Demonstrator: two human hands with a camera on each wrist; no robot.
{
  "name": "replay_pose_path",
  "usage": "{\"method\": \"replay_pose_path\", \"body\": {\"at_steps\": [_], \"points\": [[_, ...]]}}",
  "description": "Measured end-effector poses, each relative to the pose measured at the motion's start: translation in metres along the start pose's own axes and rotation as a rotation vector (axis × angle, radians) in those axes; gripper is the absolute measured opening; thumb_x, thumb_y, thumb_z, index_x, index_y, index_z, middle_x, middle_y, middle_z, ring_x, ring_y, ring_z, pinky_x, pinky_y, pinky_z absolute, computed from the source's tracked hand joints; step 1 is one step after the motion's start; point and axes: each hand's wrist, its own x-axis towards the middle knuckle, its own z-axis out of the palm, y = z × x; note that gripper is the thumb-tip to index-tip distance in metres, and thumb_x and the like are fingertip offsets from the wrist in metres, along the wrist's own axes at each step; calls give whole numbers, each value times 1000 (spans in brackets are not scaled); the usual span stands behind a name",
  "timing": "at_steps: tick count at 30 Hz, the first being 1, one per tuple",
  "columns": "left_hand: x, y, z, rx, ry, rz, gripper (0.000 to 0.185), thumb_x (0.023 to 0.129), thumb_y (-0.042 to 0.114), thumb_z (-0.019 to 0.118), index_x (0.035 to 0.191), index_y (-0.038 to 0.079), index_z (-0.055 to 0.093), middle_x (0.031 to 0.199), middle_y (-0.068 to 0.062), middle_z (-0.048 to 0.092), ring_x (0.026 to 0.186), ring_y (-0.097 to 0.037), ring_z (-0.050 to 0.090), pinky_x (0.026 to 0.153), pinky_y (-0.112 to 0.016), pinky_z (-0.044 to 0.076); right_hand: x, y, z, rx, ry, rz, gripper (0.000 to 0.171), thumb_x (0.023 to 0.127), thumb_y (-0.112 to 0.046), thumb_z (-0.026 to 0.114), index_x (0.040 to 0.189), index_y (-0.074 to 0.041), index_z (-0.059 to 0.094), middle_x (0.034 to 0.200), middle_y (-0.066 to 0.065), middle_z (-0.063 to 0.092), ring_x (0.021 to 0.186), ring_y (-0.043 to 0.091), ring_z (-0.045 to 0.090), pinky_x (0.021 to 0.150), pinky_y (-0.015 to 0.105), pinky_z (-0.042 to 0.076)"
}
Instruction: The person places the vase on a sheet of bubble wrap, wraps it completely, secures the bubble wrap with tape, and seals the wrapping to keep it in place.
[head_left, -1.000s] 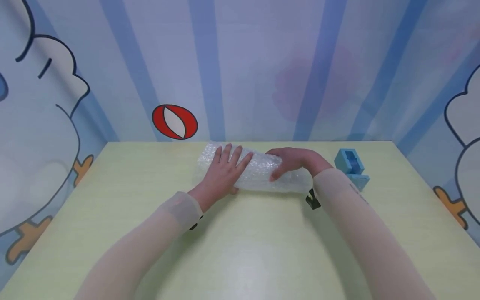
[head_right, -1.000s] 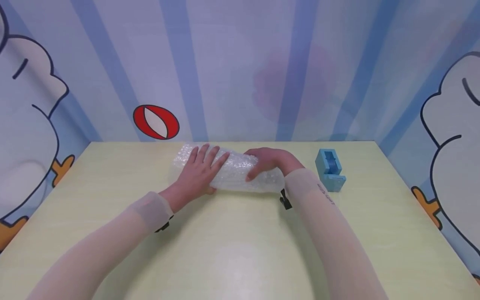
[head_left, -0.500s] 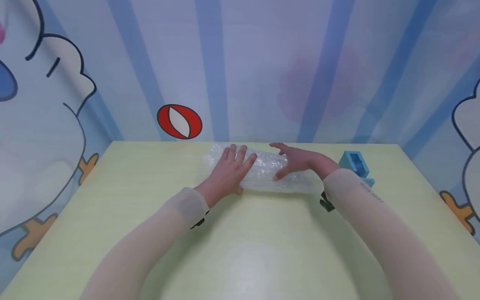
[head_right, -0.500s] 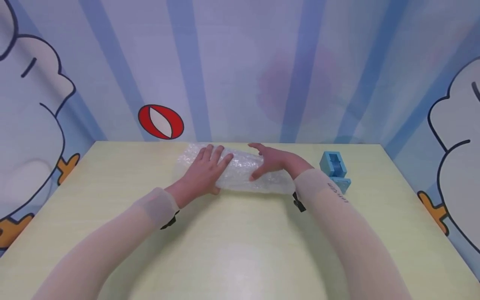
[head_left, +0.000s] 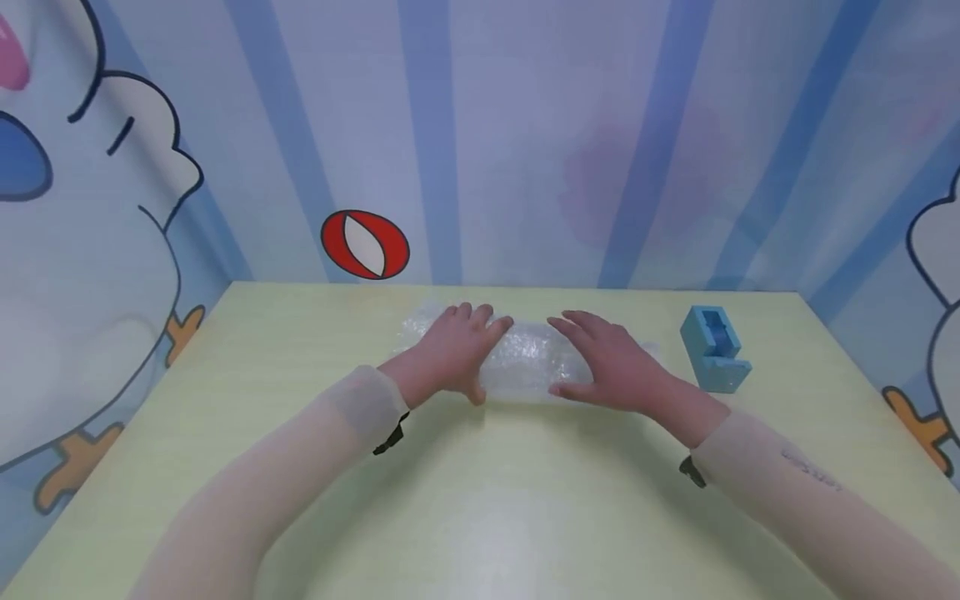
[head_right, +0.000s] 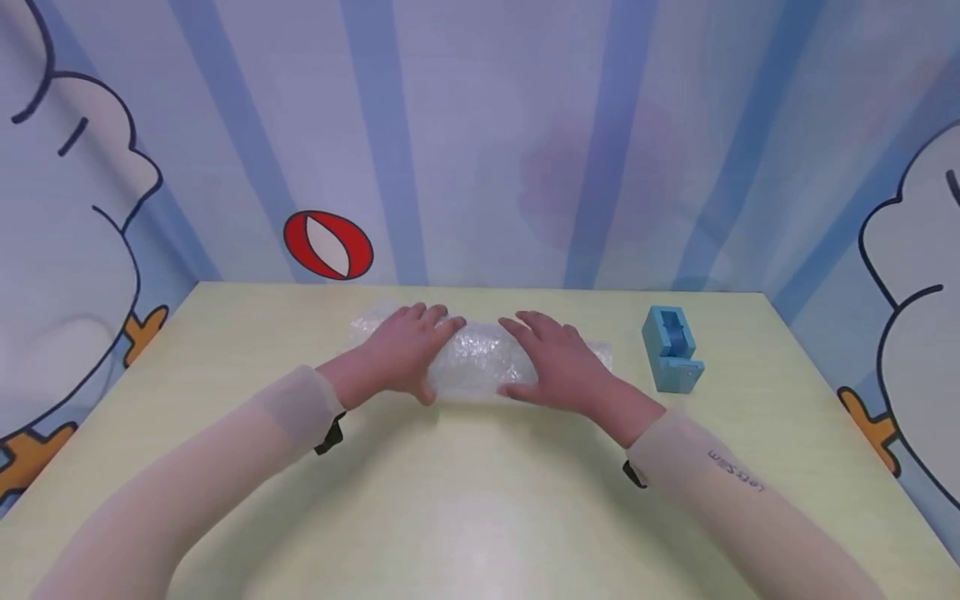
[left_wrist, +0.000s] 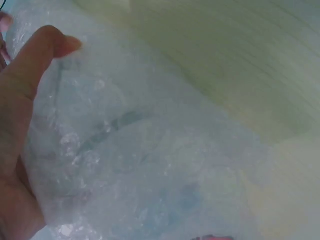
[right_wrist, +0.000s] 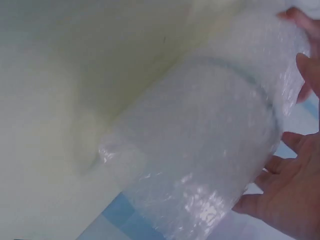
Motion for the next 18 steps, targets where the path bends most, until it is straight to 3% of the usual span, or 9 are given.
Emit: {"method": "replay_pose_path", "body": {"at_steps": [9, 18], "points": [[-8, -3, -10, -108, -126, 11, 103, 72, 45, 90, 156, 14, 39, 147, -15, 55, 127, -36, 58, 112, -51, 49, -28, -38, 12, -259, 90, -11, 98, 81, -51, 83, 156, -6, 39, 160, 22, 42, 147, 44, 42, 111, 69, 41], [-4, -3, -19, -185, -230, -6, 100, 76, 41, 89, 158, 17, 37, 149, -14, 52, 129, -35, 56, 110, -50, 51, -34, -45, 23, -272, 64, 58, 117, 69, -60, 88, 159, -8, 34, 162, 23, 37, 148, 49, 38, 112, 70, 39]]}}
